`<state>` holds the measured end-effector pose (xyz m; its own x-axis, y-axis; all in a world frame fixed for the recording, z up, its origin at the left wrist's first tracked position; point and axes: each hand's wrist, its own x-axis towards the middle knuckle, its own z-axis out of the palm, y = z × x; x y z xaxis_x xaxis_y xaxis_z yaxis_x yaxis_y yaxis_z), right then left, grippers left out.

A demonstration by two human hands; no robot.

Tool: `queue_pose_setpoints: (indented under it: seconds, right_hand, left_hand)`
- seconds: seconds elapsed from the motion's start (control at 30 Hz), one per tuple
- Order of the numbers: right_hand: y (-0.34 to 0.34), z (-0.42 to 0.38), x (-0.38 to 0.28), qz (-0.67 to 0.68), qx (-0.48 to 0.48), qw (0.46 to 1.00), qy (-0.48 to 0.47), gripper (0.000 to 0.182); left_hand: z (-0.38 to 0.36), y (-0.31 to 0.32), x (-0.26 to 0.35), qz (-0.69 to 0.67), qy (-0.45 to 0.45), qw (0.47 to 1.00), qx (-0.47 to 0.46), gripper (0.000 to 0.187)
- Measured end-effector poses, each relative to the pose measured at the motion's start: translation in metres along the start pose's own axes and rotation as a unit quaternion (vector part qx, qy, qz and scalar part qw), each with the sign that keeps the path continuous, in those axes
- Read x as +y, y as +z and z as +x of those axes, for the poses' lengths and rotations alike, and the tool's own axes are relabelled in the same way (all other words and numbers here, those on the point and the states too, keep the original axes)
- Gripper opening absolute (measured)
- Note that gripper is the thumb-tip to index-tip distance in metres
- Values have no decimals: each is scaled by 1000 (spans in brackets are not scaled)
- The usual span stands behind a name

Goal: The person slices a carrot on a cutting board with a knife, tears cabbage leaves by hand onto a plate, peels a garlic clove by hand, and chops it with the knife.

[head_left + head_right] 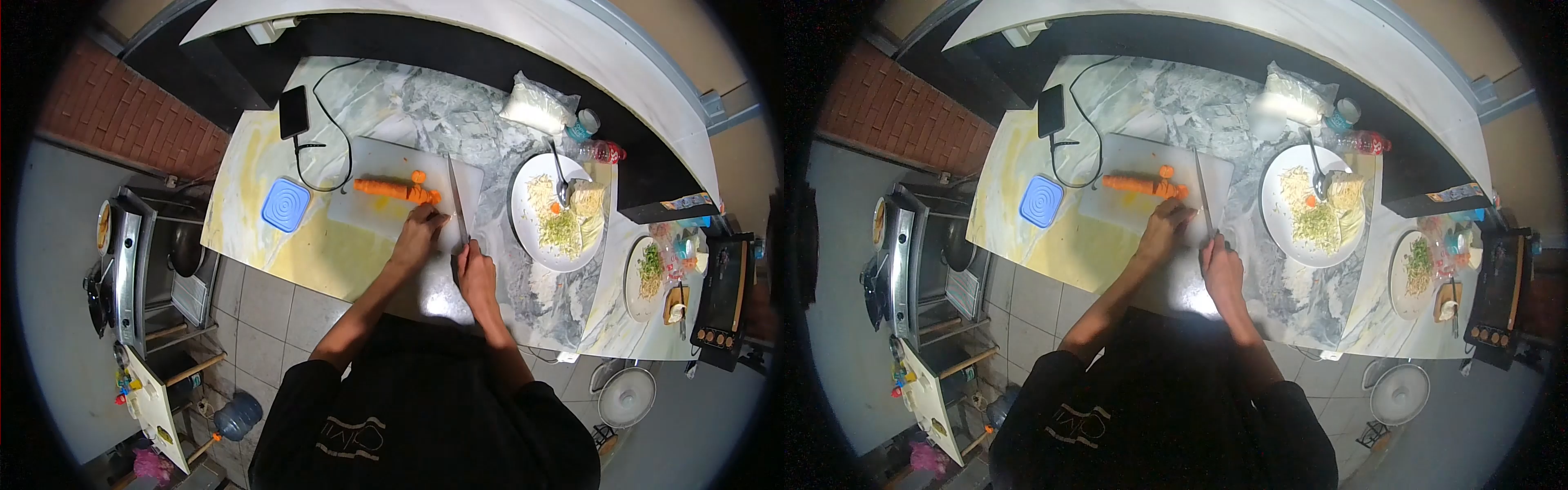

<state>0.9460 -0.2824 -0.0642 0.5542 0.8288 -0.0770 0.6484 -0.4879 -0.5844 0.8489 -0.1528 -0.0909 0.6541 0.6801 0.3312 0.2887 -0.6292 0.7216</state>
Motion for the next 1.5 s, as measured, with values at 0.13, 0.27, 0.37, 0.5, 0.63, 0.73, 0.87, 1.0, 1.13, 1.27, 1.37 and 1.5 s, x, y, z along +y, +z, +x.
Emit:
queue_pose_setpoints:
  seconds: [0.13,0.27,0.37,0.5,0.63,0.73,0.87,1.0,1.13,1.27,1.37,1.5]
  right_hand:
    - [-5,-2,-10,10,-8,1000,-1,26]
    - [-8,-3,-12,37,-33,998,-25,59]
    - [2,-4,-3,25,-42,998,-44,73]
    - [3,-5,-7,10,-41,998,-44,75]
    - [7,-5,-6,26,-23,997,-66,76]
    - [9,-6,-5,32,-10,997,-73,76]
    - [10,-9,-6,39,-18,997,-64,75]
    - [10,-9,-5,26,-18,997,-75,75]
    - [13,-9,-1,3,-22,996,-81,77]
    - [18,-11,2,-47,-20,994,-93,83]
    - [17,-10,0,-68,-37,993,-87,86]
    - [13,-13,-5,-86,-34,992,-92,86]
  left_hand:
    - [1,-3,4,-6,19,1000,8,19]
    - [3,-4,7,-19,9,1000,1,19]
    - [5,0,6,-30,-3,1000,3,18]
    - [5,3,3,-29,-13,999,-9,17]
    - [5,3,1,-20,26,999,10,16]
    - [3,5,-2,-18,40,999,21,16]
    - [3,7,-4,-22,31,999,22,15]
    - [2,8,-3,-25,17,999,22,14]
    - [3,8,-1,-29,2,999,26,16]
    - [1,8,-1,-19,5,999,29,18]
    - [0,10,-2,-17,9,999,30,18]
    - [2,8,0,-12,6,1000,25,15]
